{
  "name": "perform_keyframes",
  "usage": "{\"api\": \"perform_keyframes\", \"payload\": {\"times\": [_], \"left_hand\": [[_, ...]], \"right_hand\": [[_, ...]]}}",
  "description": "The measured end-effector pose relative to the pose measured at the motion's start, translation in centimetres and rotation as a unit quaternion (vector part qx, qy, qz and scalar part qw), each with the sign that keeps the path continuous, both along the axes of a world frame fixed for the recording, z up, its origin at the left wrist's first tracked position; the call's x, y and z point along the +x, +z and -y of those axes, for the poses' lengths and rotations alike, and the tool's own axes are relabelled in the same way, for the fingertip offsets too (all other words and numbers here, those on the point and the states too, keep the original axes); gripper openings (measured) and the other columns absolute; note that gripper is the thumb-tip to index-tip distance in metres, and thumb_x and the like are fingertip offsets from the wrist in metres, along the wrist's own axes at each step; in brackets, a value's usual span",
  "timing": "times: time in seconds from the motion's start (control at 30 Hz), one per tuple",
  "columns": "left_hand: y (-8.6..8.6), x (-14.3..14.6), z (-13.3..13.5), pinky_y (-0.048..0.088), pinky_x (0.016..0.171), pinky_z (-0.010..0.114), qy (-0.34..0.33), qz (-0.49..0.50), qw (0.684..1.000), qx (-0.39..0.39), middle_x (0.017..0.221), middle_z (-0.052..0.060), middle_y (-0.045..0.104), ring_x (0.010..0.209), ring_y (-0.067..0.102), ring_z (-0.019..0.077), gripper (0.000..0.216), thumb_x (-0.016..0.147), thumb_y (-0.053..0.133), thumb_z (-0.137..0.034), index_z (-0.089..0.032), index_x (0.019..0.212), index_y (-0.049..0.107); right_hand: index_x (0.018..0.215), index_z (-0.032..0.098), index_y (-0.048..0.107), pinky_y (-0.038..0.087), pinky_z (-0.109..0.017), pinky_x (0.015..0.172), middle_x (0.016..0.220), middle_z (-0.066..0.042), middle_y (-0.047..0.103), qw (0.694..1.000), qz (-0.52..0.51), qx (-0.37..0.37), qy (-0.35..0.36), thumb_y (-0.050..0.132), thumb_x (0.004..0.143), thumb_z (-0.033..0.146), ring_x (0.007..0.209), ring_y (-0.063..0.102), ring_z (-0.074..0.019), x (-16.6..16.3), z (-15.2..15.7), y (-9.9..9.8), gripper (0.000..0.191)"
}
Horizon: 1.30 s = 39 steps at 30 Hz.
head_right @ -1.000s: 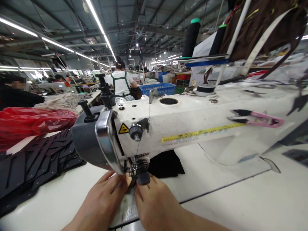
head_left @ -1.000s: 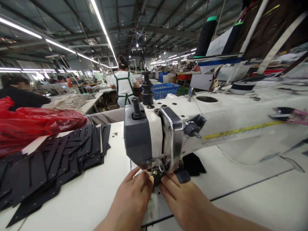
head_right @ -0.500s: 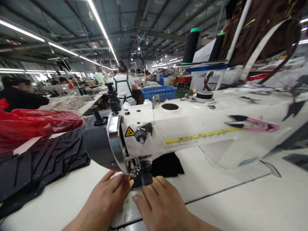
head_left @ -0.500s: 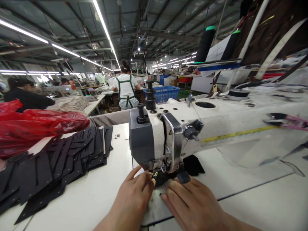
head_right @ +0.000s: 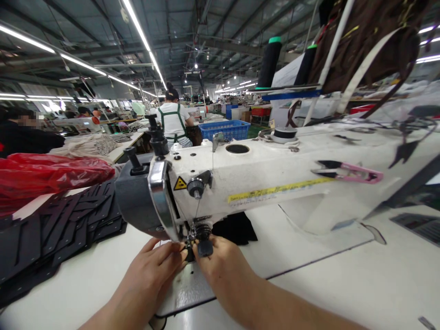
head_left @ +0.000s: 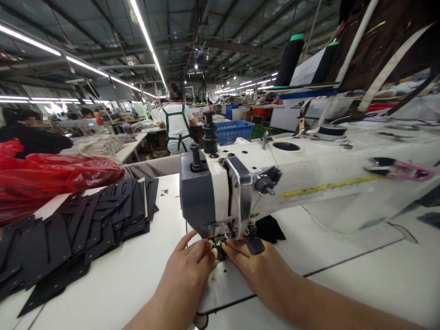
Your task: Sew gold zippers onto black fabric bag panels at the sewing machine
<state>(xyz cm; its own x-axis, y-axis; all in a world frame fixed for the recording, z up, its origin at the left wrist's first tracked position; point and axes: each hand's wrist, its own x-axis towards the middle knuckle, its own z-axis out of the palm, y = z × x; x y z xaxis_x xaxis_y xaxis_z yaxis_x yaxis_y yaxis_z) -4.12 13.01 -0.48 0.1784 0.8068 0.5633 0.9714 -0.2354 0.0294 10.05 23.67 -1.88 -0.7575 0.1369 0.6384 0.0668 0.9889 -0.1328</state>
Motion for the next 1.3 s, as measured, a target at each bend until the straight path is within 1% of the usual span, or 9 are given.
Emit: {"api": "perform_keyframes", "payload": {"times": [0.13,0.27,0.43,0.63,0.9,1.03,1.13,1.23,1.3], "left_hand": [[0.1,0.0,-0.1,0.042,0.094,0.041,0.002,0.004,1.0,0.001,0.082,0.004,0.065,0.079,0.062,0.0163,0.022,0.091,0.039,-0.014,-0.015,0.081,0.058],[0.0,-0.1,-0.1,0.042,0.095,0.041,-0.004,0.001,1.0,0.023,0.082,0.004,0.065,0.078,0.062,0.0155,0.023,0.091,0.039,-0.015,-0.016,0.081,0.059],[0.0,0.0,-0.2,0.042,0.095,0.042,0.004,0.006,1.0,0.024,0.08,0.003,0.065,0.076,0.062,0.0154,0.021,0.09,0.04,-0.013,-0.016,0.08,0.059],[0.2,0.1,-0.3,0.043,0.094,0.041,0.017,0.0,1.0,0.012,0.079,0.003,0.064,0.075,0.061,0.0156,0.022,0.09,0.04,-0.014,-0.015,0.077,0.059],[0.4,0.3,-0.2,0.043,0.093,0.039,0.011,0.019,1.0,0.011,0.079,0.003,0.063,0.076,0.061,0.0155,0.022,0.09,0.04,-0.015,-0.015,0.077,0.058],[0.1,0.2,-0.2,0.043,0.093,0.039,0.009,0.025,1.0,0.012,0.08,0.002,0.063,0.076,0.061,0.0154,0.018,0.089,0.043,-0.013,-0.016,0.078,0.058],[0.2,-0.1,-0.2,0.043,0.092,0.04,0.016,0.028,0.999,-0.002,0.082,0.003,0.063,0.079,0.061,0.0163,0.016,0.087,0.045,-0.012,-0.017,0.08,0.058],[0.8,-0.2,0.4,0.046,0.088,0.04,0.019,0.052,0.998,-0.001,0.085,0.004,0.063,0.08,0.06,0.0171,0.016,0.086,0.045,-0.012,-0.017,0.082,0.059],[1.2,0.1,1.2,0.048,0.083,0.039,0.021,0.07,0.997,-0.009,0.09,0.007,0.062,0.084,0.059,0.0187,0.015,0.086,0.046,-0.015,-0.017,0.091,0.059]], "right_hand": [[0.085,0.017,0.06,0.053,-0.024,0.071,0.08,-0.004,0.068,1.0,0.015,-0.001,-0.022,0.041,0.075,-0.007,0.078,0.065,-0.0158,-0.3,-0.1,-0.7,0.033],[0.087,0.016,0.061,0.053,-0.021,0.071,0.085,-0.004,0.069,1.0,0.014,0.002,-0.022,0.041,0.077,-0.006,0.078,0.065,-0.0145,-0.1,0.0,-0.2,0.032],[0.088,0.011,0.062,0.054,-0.024,0.068,0.085,-0.007,0.07,1.0,-0.015,0.02,-0.011,0.038,0.077,-0.008,0.077,0.066,-0.0167,0.3,0.1,0.6,0.033],[0.085,0.012,0.063,0.055,-0.027,0.068,0.081,-0.006,0.069,1.0,0.002,-0.001,-0.024,0.047,0.073,-0.007,0.076,0.066,-0.0191,0.2,0.0,0.3,0.028],[0.086,0.012,0.063,0.053,-0.024,0.068,0.083,-0.007,0.069,1.0,-0.003,-0.008,-0.023,0.044,0.076,-0.006,0.076,0.065,-0.0165,0.3,0.1,0.8,0.028],[0.088,0.015,0.063,0.052,-0.024,0.07,0.084,-0.005,0.069,1.0,-0.007,-0.003,-0.026,0.046,0.078,-0.002,0.075,0.064,-0.0155,0.1,0.0,0.8,0.026],[0.093,0.014,0.063,0.05,-0.035,0.079,0.09,-0.009,0.067,0.997,0.014,0.009,-0.081,0.057,0.076,0.01,0.085,0.062,-0.0218,0.2,-0.4,1.1,0.018],[0.099,0.009,0.062,0.047,-0.048,0.08,0.099,-0.018,0.063,0.982,0.064,0.027,-0.178,0.067,0.071,0.03,0.092,0.057,-0.0317,1.7,-0.3,1.4,0.036],[0.102,0.008,0.061,0.048,-0.048,0.074,0.1,-0.019,0.063,0.975,0.089,0.065,-0.191,0.062,0.074,0.039,0.089,0.058,-0.0328,3.8,0.8,1.1,0.043]]}}
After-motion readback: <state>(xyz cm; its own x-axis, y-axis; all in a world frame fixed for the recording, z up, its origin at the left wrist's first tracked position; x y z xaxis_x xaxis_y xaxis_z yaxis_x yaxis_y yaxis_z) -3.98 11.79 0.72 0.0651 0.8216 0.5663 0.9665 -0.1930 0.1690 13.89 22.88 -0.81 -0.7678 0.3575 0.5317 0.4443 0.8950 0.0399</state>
